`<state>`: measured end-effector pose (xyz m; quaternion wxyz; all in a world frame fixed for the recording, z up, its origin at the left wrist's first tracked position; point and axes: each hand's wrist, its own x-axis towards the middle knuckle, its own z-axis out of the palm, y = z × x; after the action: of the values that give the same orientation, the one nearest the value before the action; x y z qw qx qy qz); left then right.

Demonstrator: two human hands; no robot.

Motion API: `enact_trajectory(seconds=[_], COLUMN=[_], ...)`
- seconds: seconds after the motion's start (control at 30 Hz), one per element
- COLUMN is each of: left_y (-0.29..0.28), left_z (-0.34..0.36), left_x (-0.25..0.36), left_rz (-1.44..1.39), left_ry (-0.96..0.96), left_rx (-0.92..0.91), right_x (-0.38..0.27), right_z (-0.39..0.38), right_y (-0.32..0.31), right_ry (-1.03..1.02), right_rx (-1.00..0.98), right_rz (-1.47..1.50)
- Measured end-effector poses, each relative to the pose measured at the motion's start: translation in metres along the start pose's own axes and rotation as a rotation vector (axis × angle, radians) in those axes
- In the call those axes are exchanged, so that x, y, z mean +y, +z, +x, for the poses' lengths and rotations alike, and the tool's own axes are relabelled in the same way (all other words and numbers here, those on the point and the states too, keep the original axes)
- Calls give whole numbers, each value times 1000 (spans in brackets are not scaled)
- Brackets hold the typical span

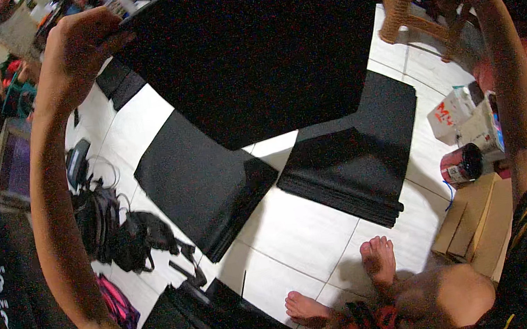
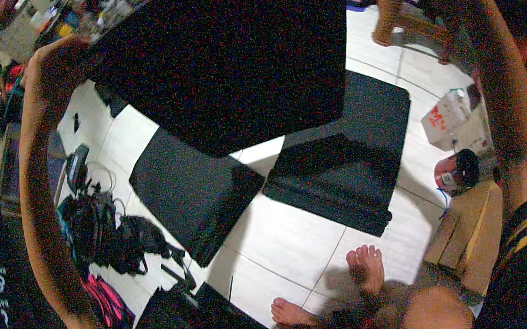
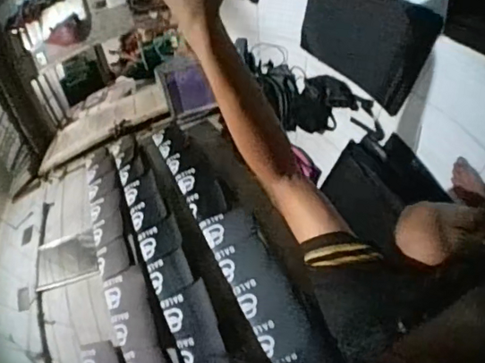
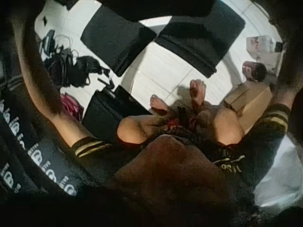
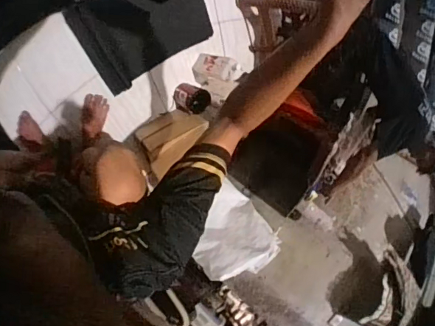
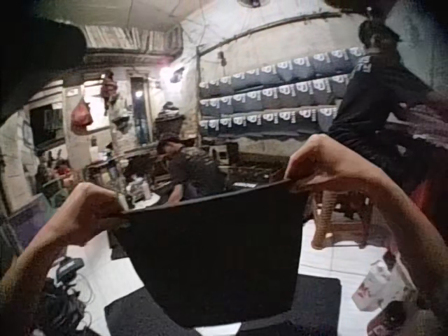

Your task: The person picks up, unfolds, and aligns black fabric panels on a tiled floor, stacking them into organized piles.

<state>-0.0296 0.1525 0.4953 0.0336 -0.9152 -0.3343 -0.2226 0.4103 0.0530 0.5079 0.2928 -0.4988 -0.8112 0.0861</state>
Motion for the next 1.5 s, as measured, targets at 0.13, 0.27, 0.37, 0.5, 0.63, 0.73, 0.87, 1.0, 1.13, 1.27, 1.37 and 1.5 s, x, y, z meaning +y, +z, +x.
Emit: enact_trajectory(seconds=[0.13, 0.27, 0.37, 0.5, 0.63, 0.73, 0.87, 1.0, 1.13, 1.27, 1.37, 1.5], left_y=[39, 96, 140, 180, 203, 237, 295, 371, 415, 431, 433, 427], left_z=[66, 136, 171, 207, 196, 150, 67, -20, -77, -113, -137, -158], left_x=[-13, -11, 4, 5, 22, 16, 57, 64, 90, 98, 98, 94], left_rz=[-30, 73, 13, -22, -19, -103, -181, -174, -179, -187, -193, -212], left_ry=[118, 148, 176, 218, 288, 299, 257, 250, 249, 213, 222, 144], left_rx=[51, 60, 129, 232, 295, 349, 262, 118, -22, -188, -243, -344], right_x=[59, 96, 140, 154, 99, 98, 89, 74, 85, 74, 57, 43], right_z=[2, -3, -15, -32, -69, -112, -198, -257, -317, -349, -361, -367], right_y=[-31, -47, -61, -70, -59, -22, 42, 128, 214, 263, 281, 289], right_ry=[38, 87, 30, 32, 230, 401, 467, 812, 797, 969, 1010, 974], right_rx=[-4, -65, -67, -26, -69, 39, -173, -86, 69, -83, -82, -137], right_rz=[-149, -329, -437, -476, -594, -330, -573, -337, -421, -384, -404, -316])
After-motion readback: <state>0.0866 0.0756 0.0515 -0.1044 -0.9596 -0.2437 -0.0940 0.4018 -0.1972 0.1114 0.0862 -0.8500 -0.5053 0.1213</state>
